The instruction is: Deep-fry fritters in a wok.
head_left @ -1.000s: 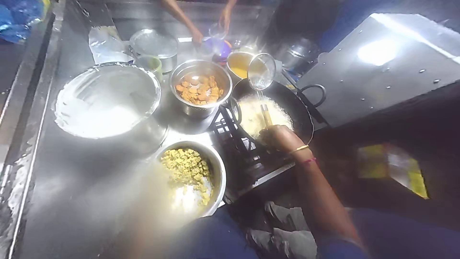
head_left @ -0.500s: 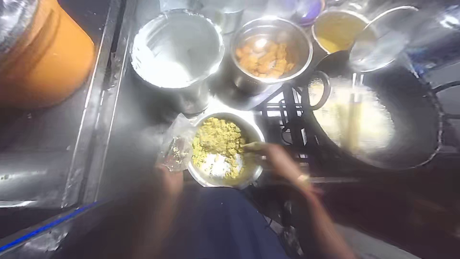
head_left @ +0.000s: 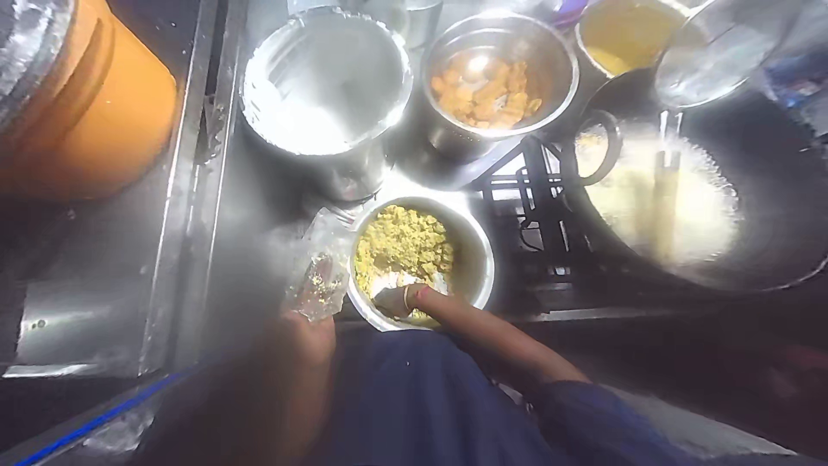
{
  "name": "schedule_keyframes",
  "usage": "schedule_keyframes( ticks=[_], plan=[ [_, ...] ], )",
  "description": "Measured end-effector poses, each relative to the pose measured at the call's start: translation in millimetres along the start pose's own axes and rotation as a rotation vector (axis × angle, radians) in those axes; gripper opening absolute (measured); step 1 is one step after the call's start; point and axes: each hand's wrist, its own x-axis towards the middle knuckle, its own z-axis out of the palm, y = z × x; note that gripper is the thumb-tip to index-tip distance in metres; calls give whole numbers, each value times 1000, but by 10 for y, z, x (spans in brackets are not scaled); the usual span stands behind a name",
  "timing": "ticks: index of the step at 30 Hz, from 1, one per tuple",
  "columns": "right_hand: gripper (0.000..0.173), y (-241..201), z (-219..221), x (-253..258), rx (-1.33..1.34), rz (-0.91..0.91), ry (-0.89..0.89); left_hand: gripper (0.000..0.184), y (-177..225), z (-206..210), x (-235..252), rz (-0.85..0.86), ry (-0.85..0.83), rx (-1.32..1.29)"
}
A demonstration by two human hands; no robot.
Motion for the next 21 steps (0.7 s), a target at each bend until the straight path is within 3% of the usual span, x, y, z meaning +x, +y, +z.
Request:
schedule_keyframes(
  ticks=[3,5,9,13,16,17,21],
  plan=[
    [27,111,33,-314,202,-6,-120,84,-12,13,-15,-11,-17,-5],
    [31,229,-62,-684,487,37,-48,83,-24,25,17,-18,-38,-11],
    [26,185,-117,-1264,1107,138,404,80,-54,2,23,-42,-81,-7],
    [25,-6,-151,-1565,1423,261,935,85,-80,97,-6,-90,-84,17],
    [15,19,-52,-1637,1402,130,1086,79,-96,196,-22,-126,-100,18],
    [19,26,-18,-1625,1335,145,1121,79,-98,233,-23,-131,-101,19],
    [36,-29,26,-1544,1046,529,1121,88,-98,329,-29,-169,-112,34]
  ],
)
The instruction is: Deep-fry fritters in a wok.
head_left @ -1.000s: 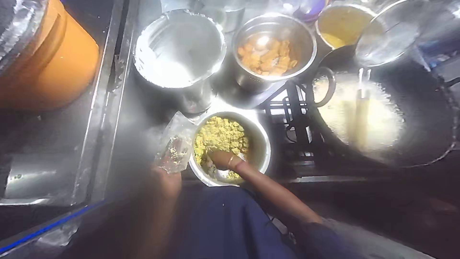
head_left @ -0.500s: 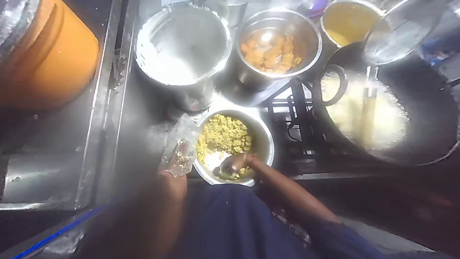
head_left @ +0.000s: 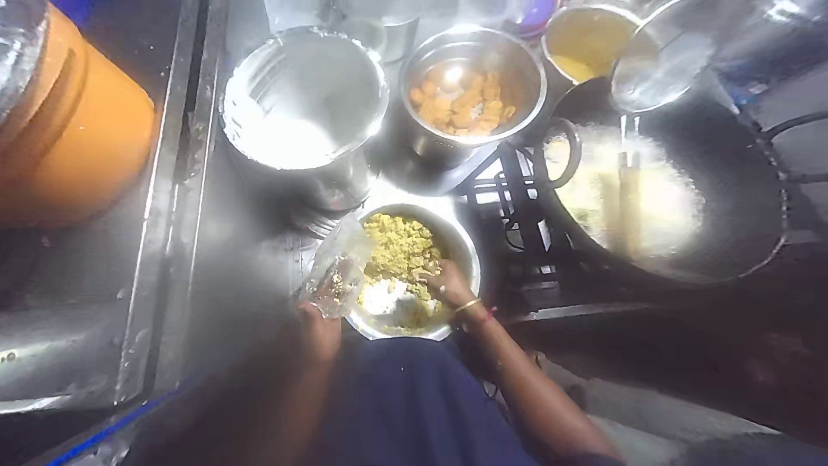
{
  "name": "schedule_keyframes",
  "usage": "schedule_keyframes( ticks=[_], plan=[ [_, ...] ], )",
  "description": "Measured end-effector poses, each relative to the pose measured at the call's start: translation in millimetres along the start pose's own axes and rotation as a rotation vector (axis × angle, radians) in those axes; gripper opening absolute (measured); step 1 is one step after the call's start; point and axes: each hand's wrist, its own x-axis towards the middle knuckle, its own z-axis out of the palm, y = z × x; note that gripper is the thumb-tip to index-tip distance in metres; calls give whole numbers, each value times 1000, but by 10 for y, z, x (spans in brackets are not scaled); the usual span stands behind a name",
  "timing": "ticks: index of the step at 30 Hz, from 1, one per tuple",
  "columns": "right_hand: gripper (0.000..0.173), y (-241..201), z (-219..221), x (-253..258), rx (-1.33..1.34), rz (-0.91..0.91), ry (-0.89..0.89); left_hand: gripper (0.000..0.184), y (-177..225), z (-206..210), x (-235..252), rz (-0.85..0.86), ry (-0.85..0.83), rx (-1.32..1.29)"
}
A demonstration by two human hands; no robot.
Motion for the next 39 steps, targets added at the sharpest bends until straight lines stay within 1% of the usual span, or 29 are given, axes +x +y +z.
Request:
schedule_keyframes(
  ticks=[2,3,4,6,7,10,12,13,15,17,18,19,20,21,22,23,24,25,26,27,30,31,32,34,35,36,37,38,39],
  plan=[
    [40,53,71,-5,3,7,38,80,-4,34,4,6,-13,-7],
    [42,89,97,3,39,12,17,77,2,51,1,3,-19,-8],
    [51,114,91,5,84,33,-59,78,-1,59,-2,5,-24,3],
    [75,128,81,-30,163,67,-214,81,-14,51,-10,1,-21,26],
    [80,137,97,-41,165,71,-248,81,-14,49,-15,-1,-14,22],
    [70,160,157,-24,113,76,-285,80,-12,44,-25,-1,22,2],
    [71,165,145,3,103,72,-326,81,-11,27,-30,-6,33,-10],
    [62,153,134,2,144,68,-322,82,-11,19,-31,-9,32,-11],
    [23,94,158,-44,355,103,-219,85,-5,28,-50,-13,31,2],
    [30,-79,165,-93,497,201,-98,86,2,53,-81,-31,36,6],
    [29,-159,171,-103,546,227,-48,86,1,59,-89,-42,30,-5],
    [24,-196,177,-92,583,211,-25,85,-3,69,-97,-49,15,-12],
    [18,-191,184,-63,622,150,-38,83,-7,85,-106,-58,-2,-11],
    [19,-183,188,-32,644,61,-61,80,-21,107,-112,-65,-6,-12],
    [21,-225,211,-16,627,-14,-40,79,-38,129,-117,-68,-18,-13],
    [15,-291,252,-19,601,-78,23,80,-47,148,-123,-79,-41,-16],
    [17,-361,295,-27,586,-136,89,81,-47,173,-128,-92,-60,-23],
    [31,-427,331,-27,583,-185,135,82,-46,200,-130,-104,-82,-25],
    [40,-493,346,-34,571,-223,156,84,-42,232,-136,-110,-100,-18],
    [45,-554,368,-39,562,-267,170,85,-27,272,-153,-115,-107,7],
    [45,-797,451,-152,651,-323,170,89,8,367,-216,-126,-137,142],
    [42,-846,479,-228,676,-350,149,89,17,404,-243,-132,-148,204],
    [43,-821,493,-293,670,-419,71,88,26,445,-262,-137,-169,279],
    [61,-722,588,-387,565,-571,-62,81,18,503,-274,-149,-239,396],
    [71,-691,655,-460,493,-620,-73,79,-8,504,-268,-138,-291,403],
    [80,-691,716,-530,439,-661,-62,69,-15,499,-271,-139,-334,368],
    [89,-679,766,-574,396,-698,-40,47,-15,490,-281,-183,-368,298],
    [94,-674,794,-598,379,-721,-20,36,-28,467,-279,-231,-402,244],
    [97,-645,801,-606,381,-734,-21,36,-34,443,-281,-234,-440,251]
  ],
)
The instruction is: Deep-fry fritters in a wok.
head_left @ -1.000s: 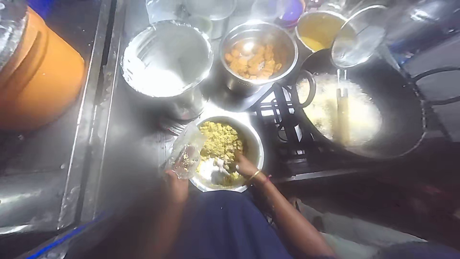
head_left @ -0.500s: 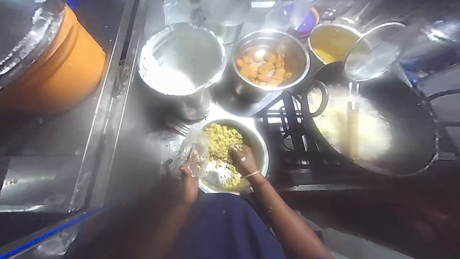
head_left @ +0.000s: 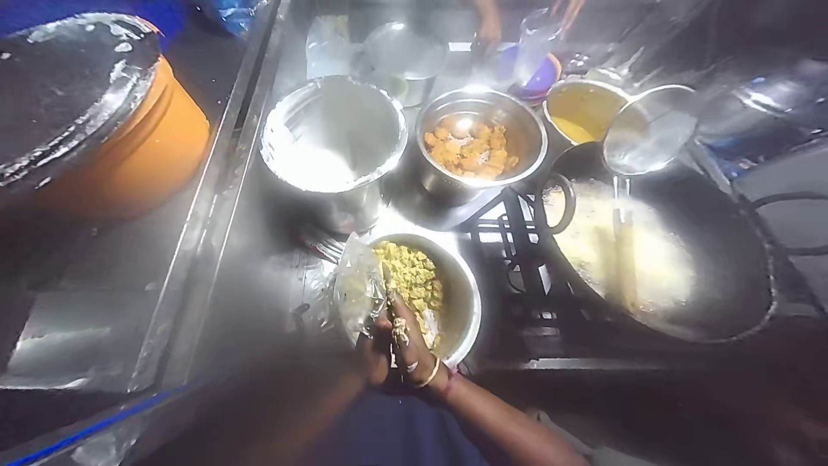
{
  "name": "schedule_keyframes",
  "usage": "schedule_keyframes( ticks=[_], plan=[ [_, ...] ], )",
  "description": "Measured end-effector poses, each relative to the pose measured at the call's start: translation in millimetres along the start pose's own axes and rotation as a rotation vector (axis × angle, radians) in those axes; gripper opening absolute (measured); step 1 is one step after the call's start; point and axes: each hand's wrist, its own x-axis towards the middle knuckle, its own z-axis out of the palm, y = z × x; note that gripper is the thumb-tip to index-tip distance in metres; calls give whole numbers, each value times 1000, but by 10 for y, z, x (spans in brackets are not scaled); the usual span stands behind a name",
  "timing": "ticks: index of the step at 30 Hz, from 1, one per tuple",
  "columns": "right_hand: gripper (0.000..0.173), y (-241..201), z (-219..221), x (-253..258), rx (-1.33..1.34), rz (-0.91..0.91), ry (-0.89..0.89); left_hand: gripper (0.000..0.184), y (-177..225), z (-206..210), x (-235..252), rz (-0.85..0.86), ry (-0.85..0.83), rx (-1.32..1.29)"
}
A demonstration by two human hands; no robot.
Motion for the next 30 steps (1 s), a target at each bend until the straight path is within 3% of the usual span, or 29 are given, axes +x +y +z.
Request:
schedule_keyframes(
  ticks=[3,5,8,10,13,16,18,20,23,26,30],
  plan=[
    [105,91,-95,-55,88,-36,-31,61,44,-14,-14,51,8,251],
    [108,12,-223,-75,167,-5,-18,71,43,31,-51,85,97,231],
    [94,-162,-481,-28,199,137,96,61,-33,71,-20,165,295,0],
    [79,-280,-710,8,153,210,142,62,-31,-40,30,182,298,-76],
    [61,-477,-1082,27,-29,300,79,64,-11,-243,57,134,260,-181],
    [37,-626,-1538,-55,-238,280,-76,53,-113,-393,58,102,227,-299],
    [34,-831,-1849,-138,-399,247,-122,49,-206,-455,16,129,197,-290],
    [32,-1055,-2113,-216,-574,139,-58,54,-301,-566,-31,141,175,-279],
    [30,-1390,-2488,-275,-809,59,70,65,-79,-400,-61,80,298,-287],
    [28,-1582,-2885,-259,-1035,194,166,62,-131,-442,-55,131,232,-309],
    [23,-1386,-3241,21,-1161,533,161,42,-29,-385,-12,120,294,-332]
  ],
)
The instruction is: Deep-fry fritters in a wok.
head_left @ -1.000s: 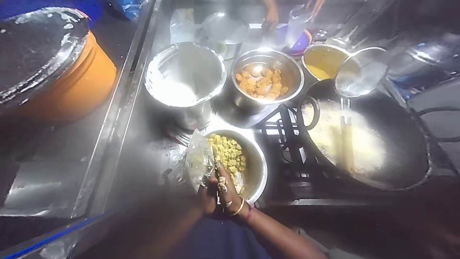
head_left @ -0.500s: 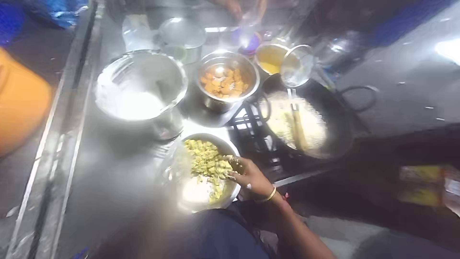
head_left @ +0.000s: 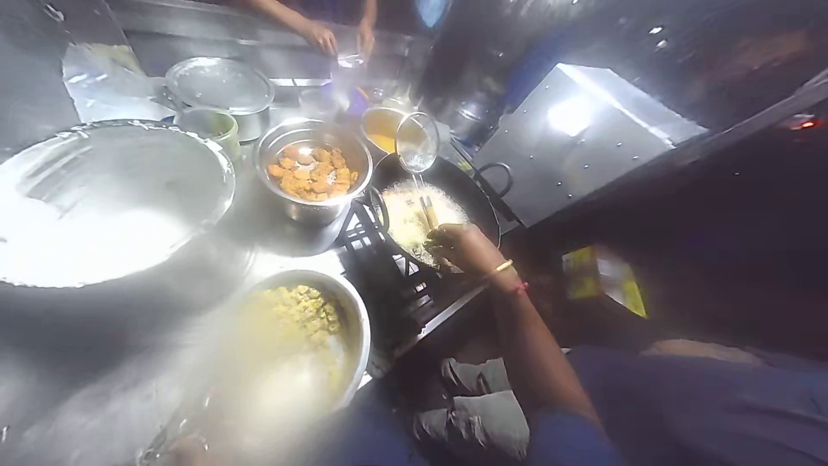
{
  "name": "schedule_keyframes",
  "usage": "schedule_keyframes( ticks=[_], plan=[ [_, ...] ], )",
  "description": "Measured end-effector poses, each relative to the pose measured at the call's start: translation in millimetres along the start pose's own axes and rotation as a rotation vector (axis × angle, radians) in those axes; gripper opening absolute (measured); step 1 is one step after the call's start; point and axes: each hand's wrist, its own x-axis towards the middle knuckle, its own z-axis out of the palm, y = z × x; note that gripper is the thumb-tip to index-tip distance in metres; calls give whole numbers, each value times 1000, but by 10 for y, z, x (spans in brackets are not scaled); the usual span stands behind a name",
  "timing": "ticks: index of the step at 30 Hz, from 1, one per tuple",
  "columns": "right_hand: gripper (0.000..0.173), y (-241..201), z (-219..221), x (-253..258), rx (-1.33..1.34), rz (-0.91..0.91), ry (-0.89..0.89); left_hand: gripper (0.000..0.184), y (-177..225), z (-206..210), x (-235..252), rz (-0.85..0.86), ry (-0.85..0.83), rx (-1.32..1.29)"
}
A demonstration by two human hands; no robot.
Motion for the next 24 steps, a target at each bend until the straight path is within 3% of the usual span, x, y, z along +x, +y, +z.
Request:
schedule_keyframes(
  ticks=[3,5,8,10,12,15,20,22,24],
  plan=[
    [23,100,167,273,-96,111,-136,40,11,35,4,8,28,30],
    [24,127,212,277,-99,108,-133,43,17,7,-4,41,-12,38],
    [20,-19,141,-119,-21,-16,196,50,19,-85,-34,82,5,58],
    [18,-140,133,-448,50,-206,445,51,-30,-175,-24,107,31,56],
    [21,-330,243,-672,241,-410,506,57,-48,-254,3,108,52,81],
    [23,-684,792,-633,448,-571,224,74,27,-238,-8,70,183,148],
    [42,-1718,2271,-160,131,-501,-789,89,165,-281,55,138,145,166],
    [48,-1998,2871,-44,-13,-579,-929,87,204,-315,38,166,116,143],
    [53,-2127,3371,25,-119,-652,-950,84,229,-395,4,201,102,142]
  ],
)
